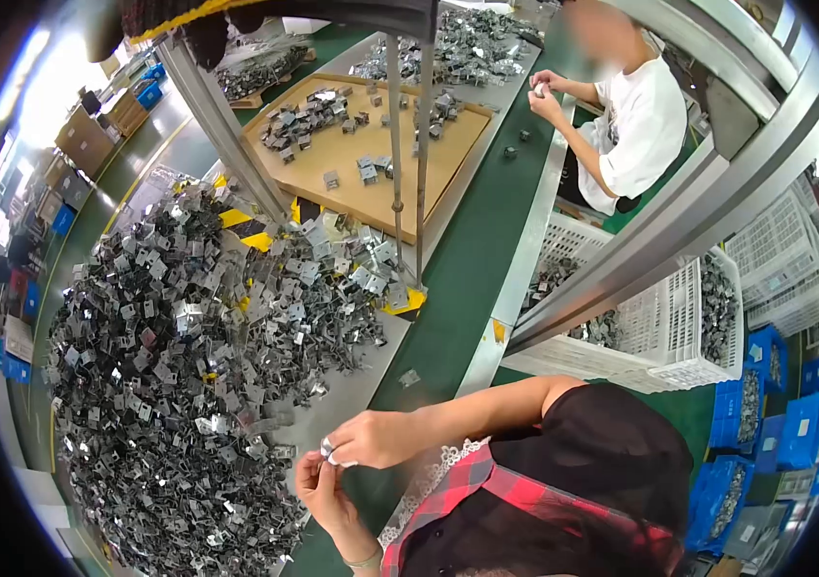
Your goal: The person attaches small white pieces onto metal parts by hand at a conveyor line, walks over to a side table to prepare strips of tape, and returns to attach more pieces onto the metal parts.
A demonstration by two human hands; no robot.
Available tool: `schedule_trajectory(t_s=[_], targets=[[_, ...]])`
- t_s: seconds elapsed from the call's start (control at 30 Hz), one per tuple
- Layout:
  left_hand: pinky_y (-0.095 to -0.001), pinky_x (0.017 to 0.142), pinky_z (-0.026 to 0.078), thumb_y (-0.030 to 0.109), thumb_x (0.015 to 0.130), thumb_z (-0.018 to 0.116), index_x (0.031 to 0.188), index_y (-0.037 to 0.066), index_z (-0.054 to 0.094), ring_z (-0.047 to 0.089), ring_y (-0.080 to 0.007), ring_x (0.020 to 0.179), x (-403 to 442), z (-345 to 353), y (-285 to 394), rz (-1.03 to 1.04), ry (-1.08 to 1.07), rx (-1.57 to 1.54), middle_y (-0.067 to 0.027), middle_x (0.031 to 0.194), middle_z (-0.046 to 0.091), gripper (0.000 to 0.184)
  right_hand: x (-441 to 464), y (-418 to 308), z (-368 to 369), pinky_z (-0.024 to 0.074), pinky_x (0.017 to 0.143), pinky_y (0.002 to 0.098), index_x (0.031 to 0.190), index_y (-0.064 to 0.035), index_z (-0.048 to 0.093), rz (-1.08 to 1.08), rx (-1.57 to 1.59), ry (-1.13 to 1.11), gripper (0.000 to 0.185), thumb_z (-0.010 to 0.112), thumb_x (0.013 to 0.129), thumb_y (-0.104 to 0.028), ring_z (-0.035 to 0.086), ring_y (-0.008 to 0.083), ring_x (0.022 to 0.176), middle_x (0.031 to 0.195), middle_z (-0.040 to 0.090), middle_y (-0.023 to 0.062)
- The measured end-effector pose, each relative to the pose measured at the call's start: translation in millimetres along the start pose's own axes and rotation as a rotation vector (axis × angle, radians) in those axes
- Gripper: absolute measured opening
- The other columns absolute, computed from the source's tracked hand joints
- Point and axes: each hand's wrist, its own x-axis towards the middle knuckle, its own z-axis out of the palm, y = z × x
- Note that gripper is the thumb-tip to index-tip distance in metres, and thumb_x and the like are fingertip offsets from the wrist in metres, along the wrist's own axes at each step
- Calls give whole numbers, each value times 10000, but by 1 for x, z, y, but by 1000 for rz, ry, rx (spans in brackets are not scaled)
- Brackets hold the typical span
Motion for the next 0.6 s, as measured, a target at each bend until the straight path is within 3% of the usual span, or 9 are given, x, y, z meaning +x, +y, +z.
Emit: schedule_trajectory(t_s=[0.07, 0.1, 0.17, 0.27, 0.37, 0.4, 0.5, 0.57, 0.6], targets=[[-270, 719, 555, -31, 859, 612, 1075, -34, 593, 627, -145, 801, 2, 6, 4, 42, 83, 104, -92, 936, 642, 217, 1, -3, -5, 518, 670, 395, 874, -20, 590, 199, 225, 52, 96, 616, 798, -73, 621, 332, 774, 855, 591, 128], [-273, 725, 547, -45, 840, 608, 1046, -41, 609, 621, -143, 805, 1, 12, 10, 14, 152, 182, -84, 920, 635, 205, 5, -5, -9, 522, 695, 394, 959, -45, 633, 219, 156, 156, 150, 644, 820, -101, 628, 340, 812, 884, 622, 131], [-267, 752, 515, -66, 829, 609, 1016, -57, 631, 615, -130, 813, 1, 17, 10, 62, 125, 242, -73, 920, 641, 189, 7, -3, -12, 524, 714, 364, 1060, -70, 662, 423, 269, 86, 266, 691, 804, -137, 659, 297, 826, 898, 661, 131], [-232, 782, 488, -69, 820, 655, 1008, -29, 642, 624, -110, 869, 0, 35, 14, 111, 99, 417, -49, 962, 661, 192, 14, -5, -26, 535, 717, 296, 1029, -42, 678, 721, 376, -61, 257, 713, 775, -69, 686, 198, 792, 904, 696, 124], [-241, 826, 514, -102, 834, 634, 985, -34, 638, 633, -123, 921, 5, 40, -6, 168, 77, 223, -60, 1034, 646, 166, 4, 11, -22, 535, 728, 268, 1028, -5, 675, 741, 489, 7, 251, 706, 780, -17, 674, 146, 796, 895, 702, 112], [-241, 791, 520, -90, 869, 602, 997, -27, 639, 635, -115, 891, 6, 44, -8, 178, 110, 318, -73, 1053, 641, 148, 1, 14, -23, 535, 731, 264, 1025, 12, 672, 780, 494, 7, 242, 702, 786, -4, 670, 131, 805, 889, 704, 107], [-309, 819, 516, -78, 838, 616, 1027, -2, 644, 642, -192, 939, 20, 38, 7, 153, 31, 475, -102, 1107, 631, 206, -3, 27, -26, 533, 751, 252, 1028, 55, 662, 947, 685, 75, 219, 660, 809, 54, 648, 112, 852, 911, 696, 75], [-393, 874, 487, -55, 774, 637, 1061, 22, 644, 605, -308, 1028, 45, 22, 24, 760, 103, 1404, -123, 1161, 611, 298, -4, 33, -29, 527, 747, 242, 1041, 51, 661, 992, 706, 90, 227, 655, 814, 73, 640, 106, 838, 911, 688, 58], [-393, 874, 487, -55, 774, 637, 1061, 22, 644, 605, -308, 1028, 58, 17, 31, 754, 102, 1407, -123, 1161, 611, 298, -3, 33, -30, 523, 744, 236, 1034, 50, 668, 986, 648, 67, 223, 661, 811, 68, 641, 101, 839, 917, 690, 57]])
